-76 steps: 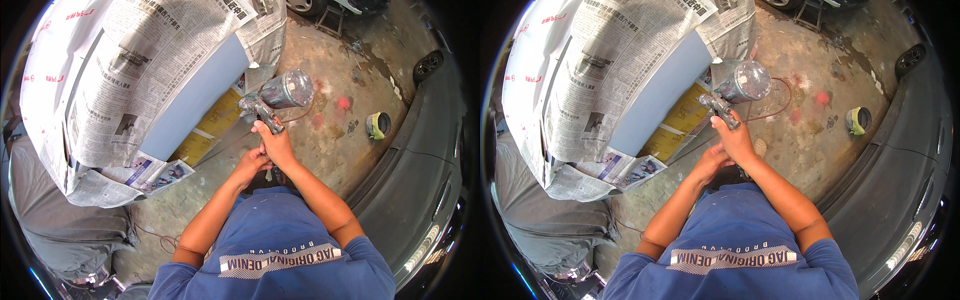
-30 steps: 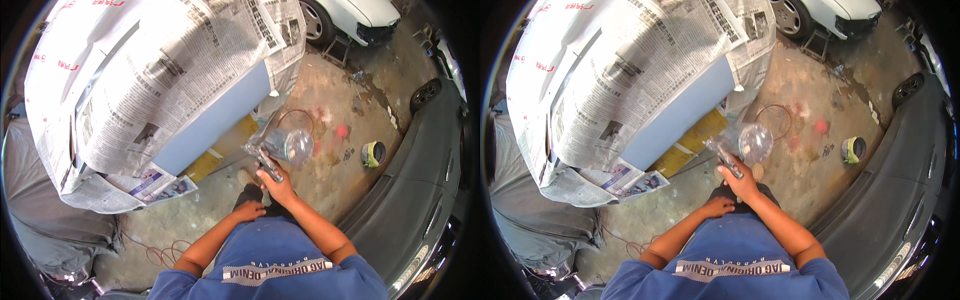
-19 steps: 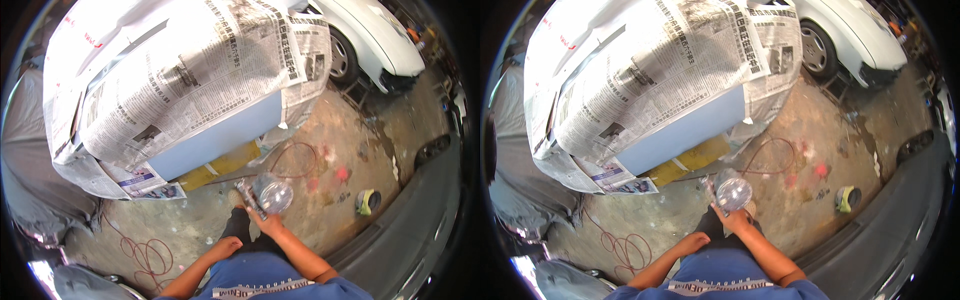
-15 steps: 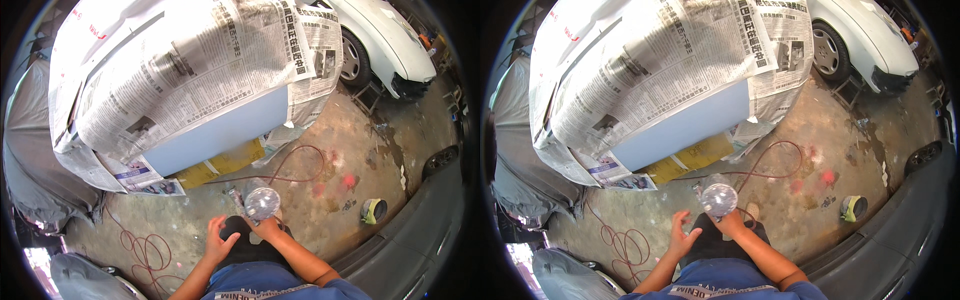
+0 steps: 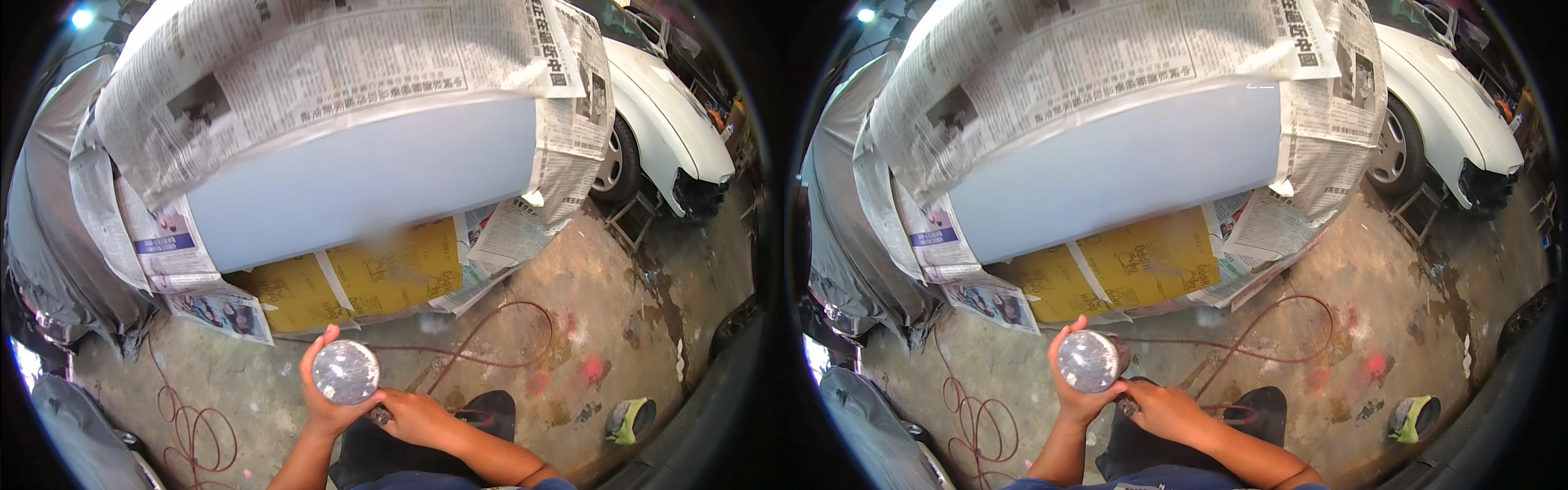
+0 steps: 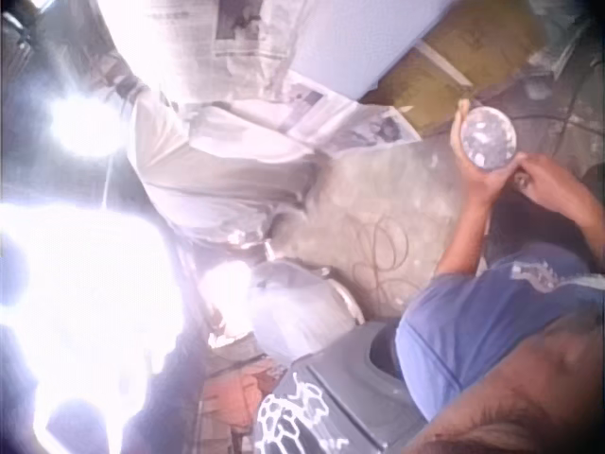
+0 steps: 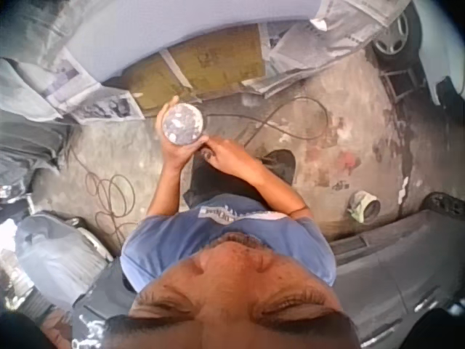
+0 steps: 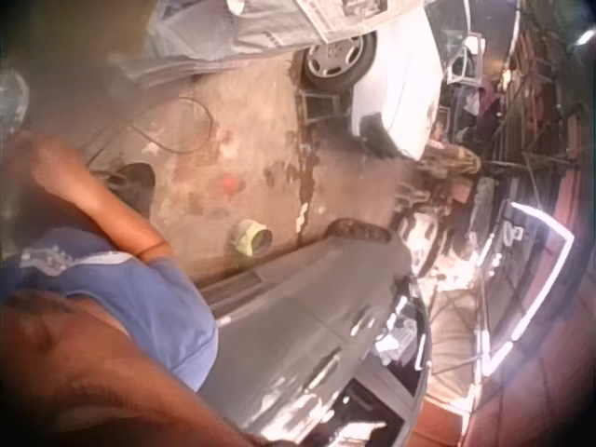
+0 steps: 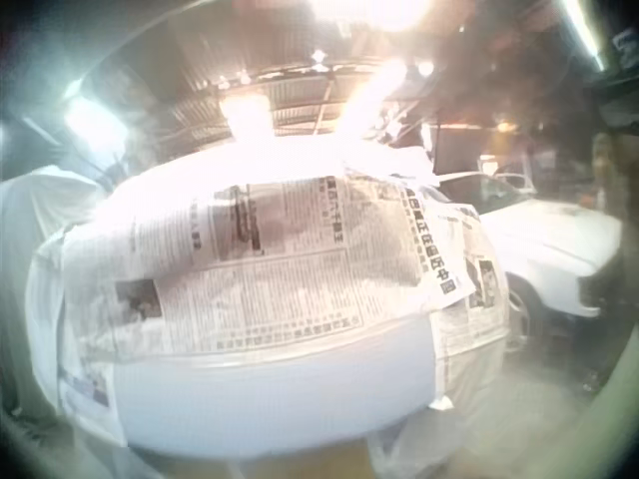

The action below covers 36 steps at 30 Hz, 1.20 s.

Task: The person retrieves a paint spray gun from the floor, then repeatedly adjusts its knobs and handles while holding it in both hands. The person also briefly handles a small container and a plastic chair before focusing on the spray gun.

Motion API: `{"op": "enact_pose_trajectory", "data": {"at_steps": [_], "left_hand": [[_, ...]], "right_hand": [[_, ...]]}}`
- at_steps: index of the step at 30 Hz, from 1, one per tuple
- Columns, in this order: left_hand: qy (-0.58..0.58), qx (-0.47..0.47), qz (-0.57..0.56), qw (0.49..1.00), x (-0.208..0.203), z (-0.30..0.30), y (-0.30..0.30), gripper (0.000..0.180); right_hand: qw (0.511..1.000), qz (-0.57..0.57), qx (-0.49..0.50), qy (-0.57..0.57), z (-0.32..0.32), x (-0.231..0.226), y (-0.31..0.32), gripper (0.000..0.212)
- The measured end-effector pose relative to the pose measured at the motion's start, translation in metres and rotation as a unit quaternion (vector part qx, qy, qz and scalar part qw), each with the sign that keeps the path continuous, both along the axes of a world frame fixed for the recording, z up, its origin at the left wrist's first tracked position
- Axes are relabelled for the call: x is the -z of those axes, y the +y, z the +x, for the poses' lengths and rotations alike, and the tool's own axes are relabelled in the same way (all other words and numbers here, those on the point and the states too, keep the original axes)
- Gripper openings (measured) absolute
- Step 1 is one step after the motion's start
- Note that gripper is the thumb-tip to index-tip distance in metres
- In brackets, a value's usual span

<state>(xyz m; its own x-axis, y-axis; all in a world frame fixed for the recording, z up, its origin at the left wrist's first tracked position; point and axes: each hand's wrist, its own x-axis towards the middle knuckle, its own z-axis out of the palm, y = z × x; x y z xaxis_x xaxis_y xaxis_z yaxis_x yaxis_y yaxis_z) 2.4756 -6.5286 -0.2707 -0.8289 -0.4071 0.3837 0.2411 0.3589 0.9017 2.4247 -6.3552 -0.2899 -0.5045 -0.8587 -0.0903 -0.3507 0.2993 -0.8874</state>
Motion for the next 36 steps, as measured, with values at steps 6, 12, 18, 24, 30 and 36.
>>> {"op": "enact_pose_trajectory", "data": {"at_steps": [6, 12, 18, 24, 30, 36], "left_hand": [[0.059, -0.055, 0.013, 0.997, 0.062, 0.013, -0.016, 0.114], [0.097, -0.109, 0.051, 0.988, 0.112, 0.022, -0.030, 0.112], [0.135, -0.079, 0.123, 0.980, 0.123, 0.015, -0.031, 0.110], [0.103, -0.007, 0.166, 0.981, 0.113, -0.007, -0.015, 0.122], [0.213, 0.014, 0.123, 0.969, 0.099, -0.029, -0.008, 0.134], [0.075, 0.112, 0.043, 0.990, 0.134, -0.035, -0.010, 0.050]], "right_hand": [[0.996, -0.053, -0.048, 0.045, -0.005, 0.075, -0.028, 0.036], [0.989, -0.092, -0.090, 0.067, -0.007, 0.130, -0.036, 0.063], [0.988, -0.115, -0.088, 0.053, -0.003, 0.158, -0.019, 0.061], [0.968, -0.225, -0.007, 0.107, -0.001, 0.170, 0.000, 0.063], [0.943, -0.285, 0.086, 0.147, -0.023, 0.155, 0.006, 0.063], [0.886, -0.402, 0.215, -0.083, -0.033, 0.112, 0.010, 0.042]]}}
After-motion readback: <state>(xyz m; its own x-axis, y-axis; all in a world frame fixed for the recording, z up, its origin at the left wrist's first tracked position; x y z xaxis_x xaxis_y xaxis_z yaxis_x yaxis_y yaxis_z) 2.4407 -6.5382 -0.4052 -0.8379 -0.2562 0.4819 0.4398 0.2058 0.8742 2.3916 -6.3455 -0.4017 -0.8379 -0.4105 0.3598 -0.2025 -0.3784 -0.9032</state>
